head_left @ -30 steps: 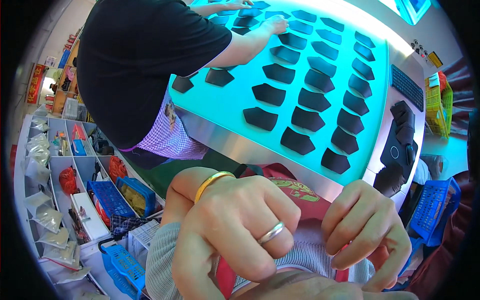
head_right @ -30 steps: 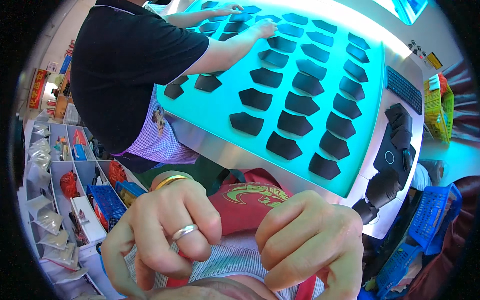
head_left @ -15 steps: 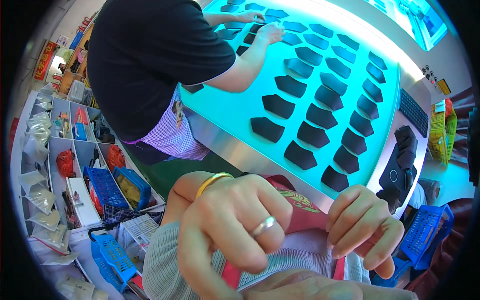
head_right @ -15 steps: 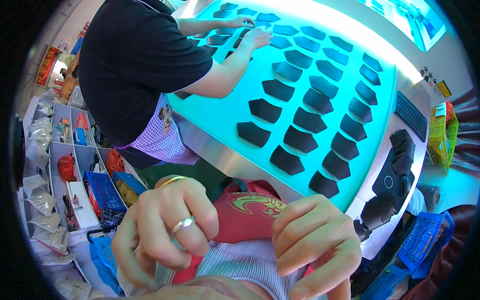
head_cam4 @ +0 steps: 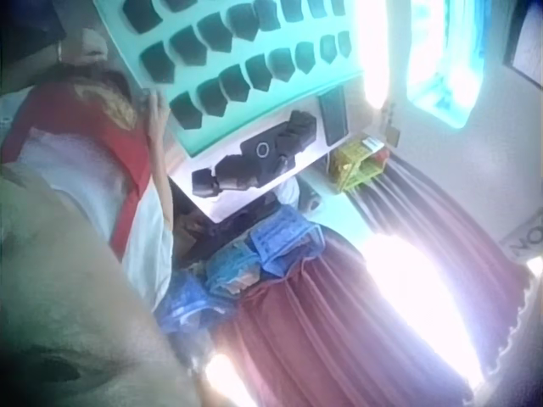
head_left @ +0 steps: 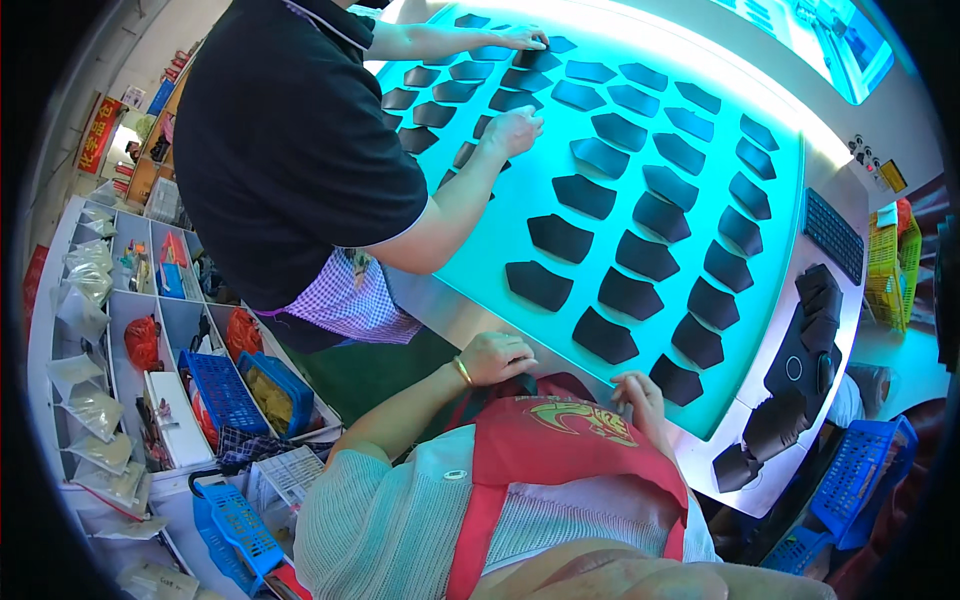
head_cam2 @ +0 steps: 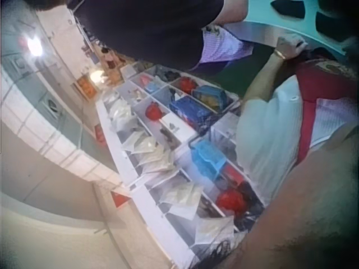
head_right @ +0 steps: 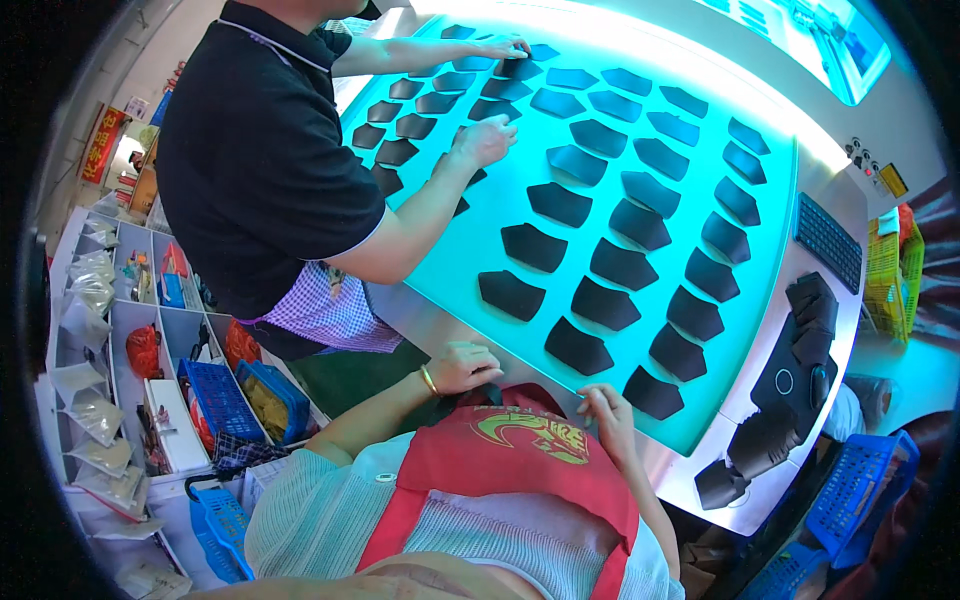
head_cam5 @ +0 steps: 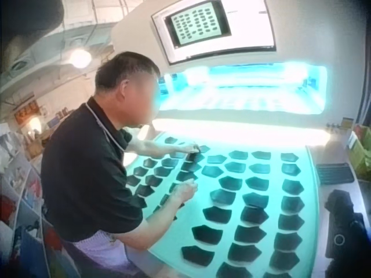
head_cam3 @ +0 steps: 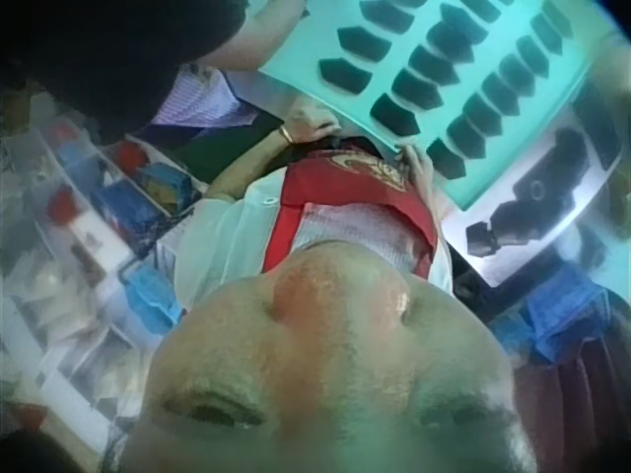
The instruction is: The person lays out cutout pieces in rows on an illuminated table by hand, operates a computer mouse, gathers the pieces into stacks, and arranges another batch of cutouts across the surface.
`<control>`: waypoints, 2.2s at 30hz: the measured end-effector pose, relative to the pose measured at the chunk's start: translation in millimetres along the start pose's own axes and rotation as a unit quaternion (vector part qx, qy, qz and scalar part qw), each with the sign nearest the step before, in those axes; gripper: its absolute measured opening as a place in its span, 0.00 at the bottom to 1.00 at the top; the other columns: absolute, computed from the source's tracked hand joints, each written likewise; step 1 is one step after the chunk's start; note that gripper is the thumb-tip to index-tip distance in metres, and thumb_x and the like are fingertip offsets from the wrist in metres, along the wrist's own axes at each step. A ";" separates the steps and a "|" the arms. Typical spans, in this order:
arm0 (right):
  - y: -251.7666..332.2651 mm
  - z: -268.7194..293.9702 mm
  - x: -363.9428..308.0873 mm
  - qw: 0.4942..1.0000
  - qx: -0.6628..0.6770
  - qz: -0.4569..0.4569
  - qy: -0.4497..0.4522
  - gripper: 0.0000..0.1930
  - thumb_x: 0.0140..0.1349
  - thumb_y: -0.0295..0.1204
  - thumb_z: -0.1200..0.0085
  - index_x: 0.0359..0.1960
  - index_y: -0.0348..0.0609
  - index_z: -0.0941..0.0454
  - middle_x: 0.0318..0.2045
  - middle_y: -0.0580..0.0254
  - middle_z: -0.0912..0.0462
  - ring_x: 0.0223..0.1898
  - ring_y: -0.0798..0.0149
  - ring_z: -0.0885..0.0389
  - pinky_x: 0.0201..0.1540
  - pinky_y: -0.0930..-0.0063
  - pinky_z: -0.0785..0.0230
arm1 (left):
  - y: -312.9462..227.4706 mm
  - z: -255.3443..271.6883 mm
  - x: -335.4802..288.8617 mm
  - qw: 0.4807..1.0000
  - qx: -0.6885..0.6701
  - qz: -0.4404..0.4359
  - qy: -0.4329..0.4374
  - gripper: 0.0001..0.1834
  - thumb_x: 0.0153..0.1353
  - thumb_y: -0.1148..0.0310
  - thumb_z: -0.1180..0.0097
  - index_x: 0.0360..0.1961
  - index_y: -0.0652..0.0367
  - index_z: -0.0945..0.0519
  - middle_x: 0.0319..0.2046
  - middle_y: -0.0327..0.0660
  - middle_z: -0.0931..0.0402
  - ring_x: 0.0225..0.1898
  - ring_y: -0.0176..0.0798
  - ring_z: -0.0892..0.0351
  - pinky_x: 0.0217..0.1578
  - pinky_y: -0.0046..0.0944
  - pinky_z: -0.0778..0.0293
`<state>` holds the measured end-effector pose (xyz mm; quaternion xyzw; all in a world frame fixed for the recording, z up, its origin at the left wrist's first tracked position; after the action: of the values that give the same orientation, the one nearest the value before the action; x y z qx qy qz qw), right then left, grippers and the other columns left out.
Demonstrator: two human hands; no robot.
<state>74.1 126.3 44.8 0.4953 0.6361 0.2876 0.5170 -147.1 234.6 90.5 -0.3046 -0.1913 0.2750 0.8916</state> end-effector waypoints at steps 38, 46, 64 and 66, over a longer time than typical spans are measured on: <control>-52.1 18.2 -25.2 0.975 -0.217 0.022 -0.047 0.12 0.67 0.35 0.45 0.34 0.37 0.18 0.26 0.63 0.18 0.29 0.72 0.23 0.33 0.74 0.29 | 65.6 -36.9 -19.5 0.986 -0.083 0.141 0.000 0.14 0.59 0.53 0.38 0.32 0.54 0.16 0.23 0.43 0.18 0.26 0.44 0.17 0.28 0.42 0.24; -45.6 17.5 -21.1 0.970 -0.237 0.032 -0.041 0.12 0.67 0.34 0.43 0.34 0.37 0.18 0.27 0.62 0.17 0.29 0.72 0.22 0.33 0.73 0.29 | 86.1 -45.7 -21.2 0.974 -0.109 0.197 0.014 0.14 0.59 0.54 0.38 0.32 0.55 0.16 0.23 0.43 0.18 0.25 0.42 0.18 0.28 0.39 0.24; -13.5 -2.3 -28.2 0.970 -0.224 0.070 -0.060 0.09 0.58 0.28 0.41 0.26 0.34 0.20 0.20 0.62 0.21 0.25 0.73 0.25 0.29 0.74 0.32 | 47.3 -36.0 5.5 0.979 -0.133 0.142 0.058 0.18 0.63 0.51 0.43 0.41 0.55 0.18 0.30 0.45 0.18 0.32 0.45 0.18 0.34 0.42 0.25; -5.5 0.4 -26.3 0.956 -0.258 0.103 -0.093 0.09 0.59 0.28 0.43 0.25 0.34 0.21 0.19 0.64 0.23 0.24 0.73 0.26 0.28 0.75 0.33 | 55.8 -43.2 -9.6 0.980 -0.129 0.150 0.025 0.18 0.62 0.51 0.42 0.40 0.54 0.17 0.29 0.43 0.18 0.31 0.45 0.18 0.33 0.43 0.25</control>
<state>72.0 100.0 49.7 0.4327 0.4349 0.4466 0.6513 -153.5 246.9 20.6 -0.4490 -0.1551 0.3713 0.7978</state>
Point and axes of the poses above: each hand's wrist, its own x-axis towards the middle knuckle, its own z-axis out of the back of the hand, y = z × x, the point moved 10 cm from there along x, towards the middle knuckle
